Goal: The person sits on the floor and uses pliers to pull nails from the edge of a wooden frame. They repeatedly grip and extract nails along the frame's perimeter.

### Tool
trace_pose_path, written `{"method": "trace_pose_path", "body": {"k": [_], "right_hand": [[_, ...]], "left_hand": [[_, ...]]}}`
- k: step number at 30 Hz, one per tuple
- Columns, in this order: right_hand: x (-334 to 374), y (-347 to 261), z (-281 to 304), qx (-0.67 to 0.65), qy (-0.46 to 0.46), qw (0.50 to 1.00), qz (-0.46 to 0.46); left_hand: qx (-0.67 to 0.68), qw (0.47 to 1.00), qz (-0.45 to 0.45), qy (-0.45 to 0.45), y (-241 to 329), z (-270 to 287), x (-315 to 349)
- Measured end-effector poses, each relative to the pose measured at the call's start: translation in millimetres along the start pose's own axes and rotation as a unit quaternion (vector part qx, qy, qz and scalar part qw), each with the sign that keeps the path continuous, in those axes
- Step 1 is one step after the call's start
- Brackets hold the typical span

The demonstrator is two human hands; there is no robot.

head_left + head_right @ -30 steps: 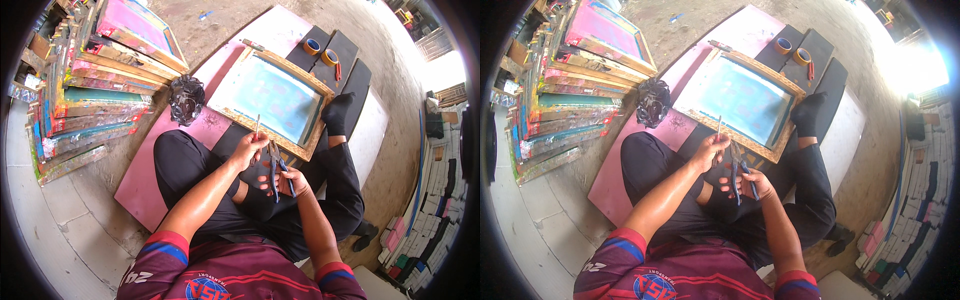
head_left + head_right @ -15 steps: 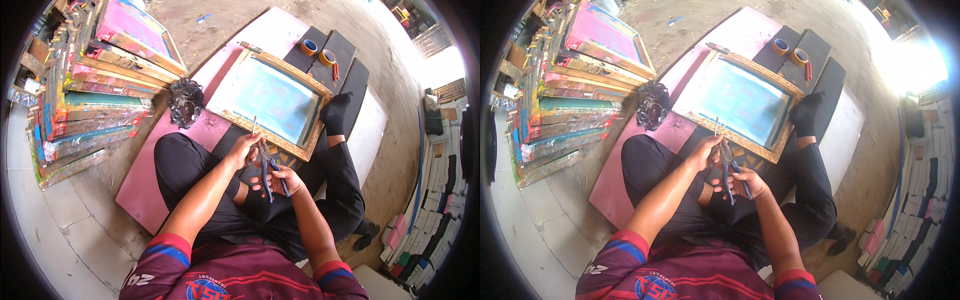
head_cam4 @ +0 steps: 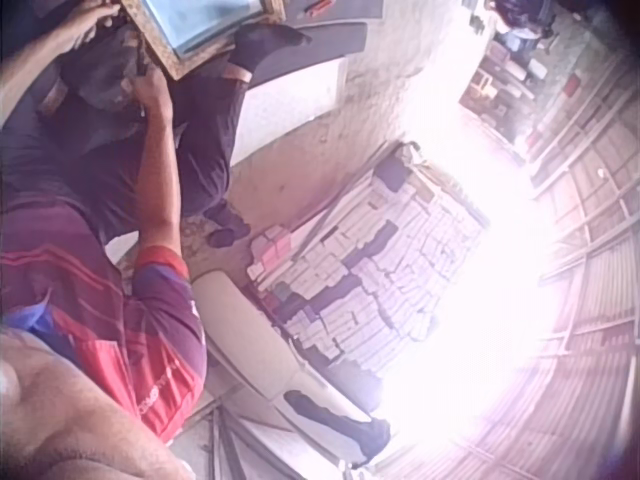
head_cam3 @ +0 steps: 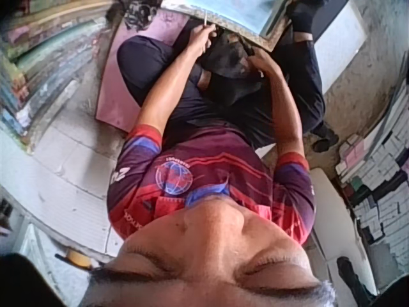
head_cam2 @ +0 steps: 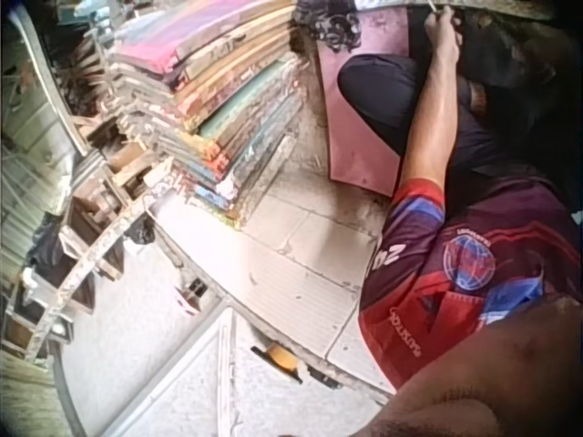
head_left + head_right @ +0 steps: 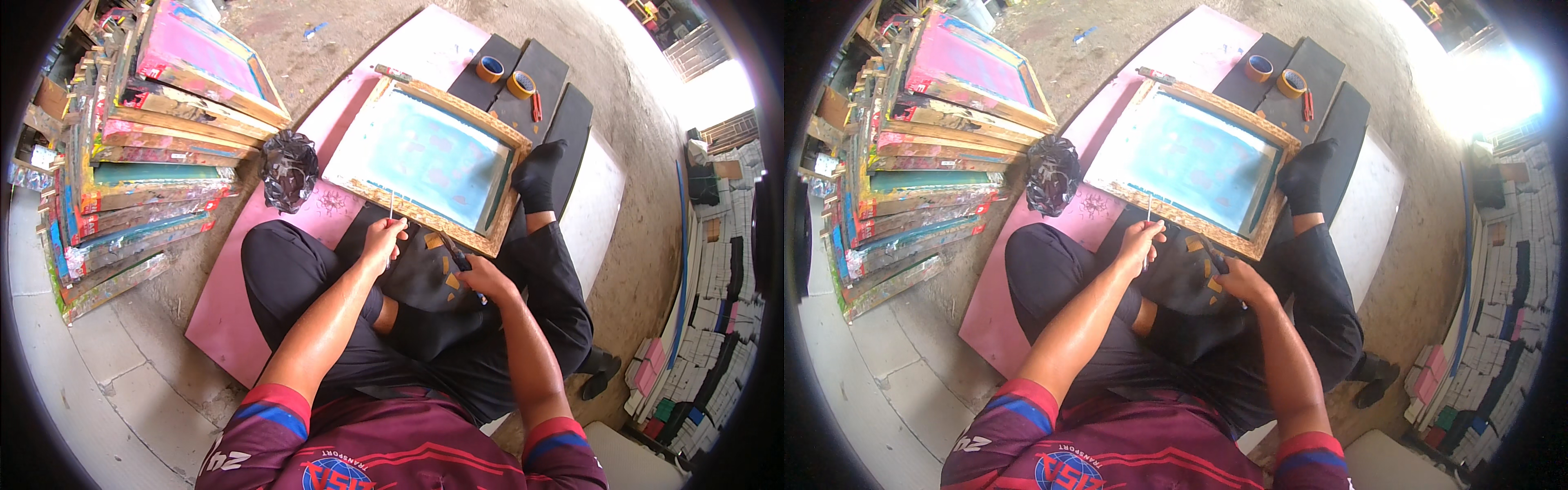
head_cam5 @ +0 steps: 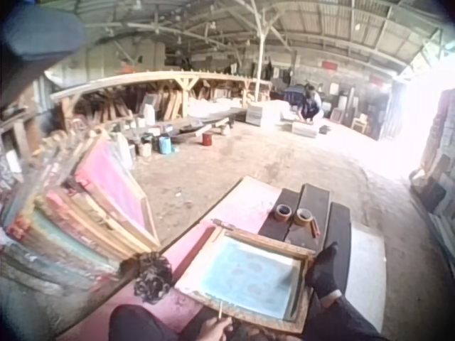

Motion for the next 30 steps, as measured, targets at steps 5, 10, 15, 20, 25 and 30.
{"method": "trace_pose_path", "body": {"k": [5,10,15,20,25,30], "right_hand": [[-6.3,-13.2,16.1,0.059,0.037,0.997,0.046],[-14.1,-14.9,14.9,0.085,0.031,0.995,0.041],[-12.0,-24.7,17.8,0.086,0.049,0.994,0.049],[-14.1,-25.8,16.1,0.090,0.060,0.994,0.031],[-9.9,-12.3,16.8,0.132,0.166,0.976,-0.044],[-8.2,-6.0,16.2,0.136,0.186,0.971,-0.065]], "left_hand": [[-0.004,1.000,-0.003,-0.004,1.5,-2.0,0.4],[0.009,1.000,-0.009,0.009,1.1,-0.3,-0.2],[0.007,1.000,-0.002,0.004,4.4,-3.2,1.2],[0.005,1.000,-0.011,-0.002,2.9,-5.5,-2.0],[0.005,1.000,-0.004,-0.008,4.3,-10.5,-1.4],[0.004,1.000,-0.002,-0.011,-0.4,-12.1,-7.0]]}}
Point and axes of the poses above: each hand's wrist, its own x-axis away from the middle knuckle, its own z-axis out of the back of the hand, y = z × x, the point moved 10 cm from there along -x, towards the middle knuckle, and after that the axes turned 11 degrees about -x, right-handed, at the moved point
